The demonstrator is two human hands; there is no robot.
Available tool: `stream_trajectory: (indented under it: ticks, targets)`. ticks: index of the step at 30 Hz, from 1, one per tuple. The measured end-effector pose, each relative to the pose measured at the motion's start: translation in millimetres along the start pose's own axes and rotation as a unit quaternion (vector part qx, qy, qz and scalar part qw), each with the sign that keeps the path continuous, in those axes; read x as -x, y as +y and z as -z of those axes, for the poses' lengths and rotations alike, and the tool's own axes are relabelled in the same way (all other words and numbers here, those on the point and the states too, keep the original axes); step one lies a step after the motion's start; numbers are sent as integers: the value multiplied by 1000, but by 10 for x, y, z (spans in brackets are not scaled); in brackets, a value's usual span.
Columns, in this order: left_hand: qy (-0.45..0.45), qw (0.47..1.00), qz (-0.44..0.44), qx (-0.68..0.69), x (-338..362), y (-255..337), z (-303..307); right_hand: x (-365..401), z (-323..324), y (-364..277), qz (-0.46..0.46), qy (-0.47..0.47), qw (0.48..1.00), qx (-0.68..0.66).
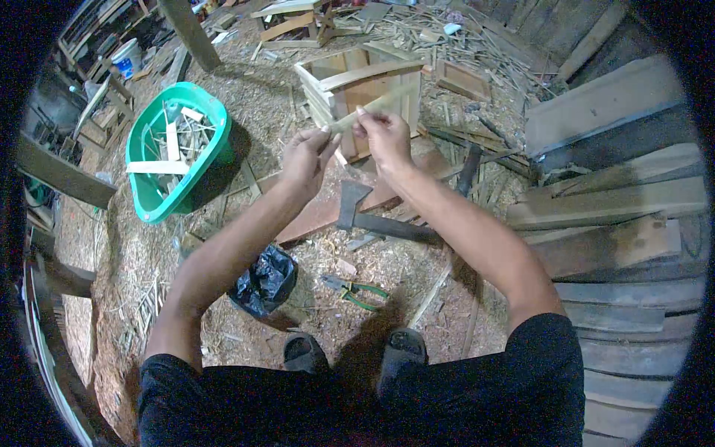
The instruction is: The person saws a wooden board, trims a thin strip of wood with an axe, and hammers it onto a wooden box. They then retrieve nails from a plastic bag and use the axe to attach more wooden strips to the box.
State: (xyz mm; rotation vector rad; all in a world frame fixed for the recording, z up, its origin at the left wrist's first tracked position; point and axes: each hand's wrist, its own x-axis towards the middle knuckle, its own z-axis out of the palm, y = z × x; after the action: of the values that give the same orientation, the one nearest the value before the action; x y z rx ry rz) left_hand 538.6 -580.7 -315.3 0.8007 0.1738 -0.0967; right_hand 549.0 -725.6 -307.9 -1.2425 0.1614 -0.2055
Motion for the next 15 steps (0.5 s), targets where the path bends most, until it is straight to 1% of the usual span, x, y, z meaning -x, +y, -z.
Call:
stream_trajectory:
  ticks: [1,2,4,5,6,7,8,9,10,11,12,13,15]
  targets:
    - [-16,999,3,32,-46,-38,-65,-51,20,28,4,30,999,23]
    - [-13,999,7,32,-76,-94,-129,-112,49,48,8,60,997,45]
    - [-8,999,20,30,-115,-176,-259,-199,122,34,-25,36,999,-24]
    - [-20,999,36,-2,-199,-240,-256,-246,164,28,-42,24,997,-58]
    - [-53,993,-18,-102,-310,-262,-240,-297,186,-16,-38,42,997,-44]
    - [-87,973,-71,-200,-441,-241,-209,-373,202,-86,-35,60,997,-31]
    - [-119,940,-122,-296,-572,-225,-181,-463,210,-141,-33,77,996,-18]
    - [-120,903,-206,-357,-661,-164,-221,-731,395,53,58,58,994,76]
    - [-121,854,-288,-415,-752,-49,-298,-838,462,161,73,71,987,124]
    - [-136,708,-439,-536,-895,103,-329,-912,517,246,87,83,978,170]
    - [-146,520,-564,-624,-1054,200,-348,-776,452,185,32,79,986,146]
    - [-132,484,-575,-646,-1233,169,-351,-641,389,129,-24,77,989,123]
    - [-101,408,-596,-684,-1527,105,-335,-584,432,489,84,76,963,245]
